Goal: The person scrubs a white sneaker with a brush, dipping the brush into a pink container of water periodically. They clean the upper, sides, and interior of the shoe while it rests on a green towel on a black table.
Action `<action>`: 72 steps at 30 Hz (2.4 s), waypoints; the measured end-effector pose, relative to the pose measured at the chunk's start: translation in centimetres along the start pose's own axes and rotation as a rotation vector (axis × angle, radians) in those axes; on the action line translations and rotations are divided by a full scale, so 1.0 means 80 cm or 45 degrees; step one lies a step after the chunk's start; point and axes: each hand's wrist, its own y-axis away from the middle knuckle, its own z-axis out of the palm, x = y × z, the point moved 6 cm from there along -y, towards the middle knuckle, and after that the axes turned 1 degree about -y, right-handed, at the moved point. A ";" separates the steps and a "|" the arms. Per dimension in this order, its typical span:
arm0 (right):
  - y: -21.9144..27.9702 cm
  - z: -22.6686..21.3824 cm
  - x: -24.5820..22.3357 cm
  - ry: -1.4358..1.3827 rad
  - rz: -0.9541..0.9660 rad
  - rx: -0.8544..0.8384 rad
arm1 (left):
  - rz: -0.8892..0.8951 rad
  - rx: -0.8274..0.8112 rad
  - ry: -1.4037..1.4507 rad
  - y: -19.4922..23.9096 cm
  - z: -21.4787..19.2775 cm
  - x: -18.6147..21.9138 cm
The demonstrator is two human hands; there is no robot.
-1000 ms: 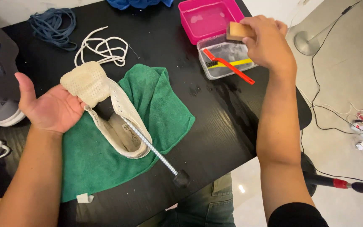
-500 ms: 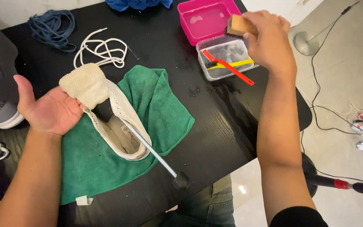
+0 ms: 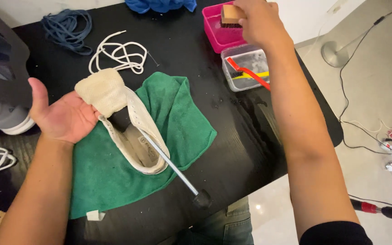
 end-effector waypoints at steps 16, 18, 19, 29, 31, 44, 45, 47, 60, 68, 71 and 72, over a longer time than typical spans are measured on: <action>-0.016 0.005 -0.002 0.112 0.239 -0.318 | 0.004 0.184 -0.016 -0.004 0.000 -0.001; -0.009 0.001 -0.008 0.034 0.379 -0.380 | 0.005 0.173 -0.012 -0.005 0.001 -0.002; -0.013 0.003 0.003 0.034 0.383 -0.378 | 0.002 0.170 -0.013 -0.004 0.000 -0.002; -0.016 -0.018 0.016 0.125 0.011 -0.008 | -0.006 0.189 -0.063 -0.003 -0.009 -0.004; -0.016 -0.024 0.011 0.179 0.021 0.023 | 0.009 0.186 -0.049 -0.004 -0.010 0.000; -0.027 0.005 0.020 0.298 0.043 0.099 | 0.000 0.150 -0.087 -0.003 -0.008 -0.002; -0.030 0.012 0.027 0.384 -0.007 0.145 | -0.007 0.114 -0.061 -0.003 -0.007 -0.002; -0.030 0.008 0.027 0.398 0.000 0.137 | -0.003 0.133 -0.022 -0.009 -0.006 -0.002; -0.024 -0.011 0.013 0.356 0.124 0.341 | -0.018 0.155 -0.085 -0.005 -0.012 -0.004; -0.004 -0.011 0.026 0.038 0.370 0.265 | 0.001 0.203 -0.061 -0.003 -0.022 -0.004; -0.003 -0.015 0.045 -0.149 0.290 0.372 | -0.004 0.193 -0.061 -0.005 -0.016 -0.006; -0.011 -0.019 0.047 -0.278 0.161 0.430 | 0.004 0.186 -0.034 -0.005 -0.012 -0.005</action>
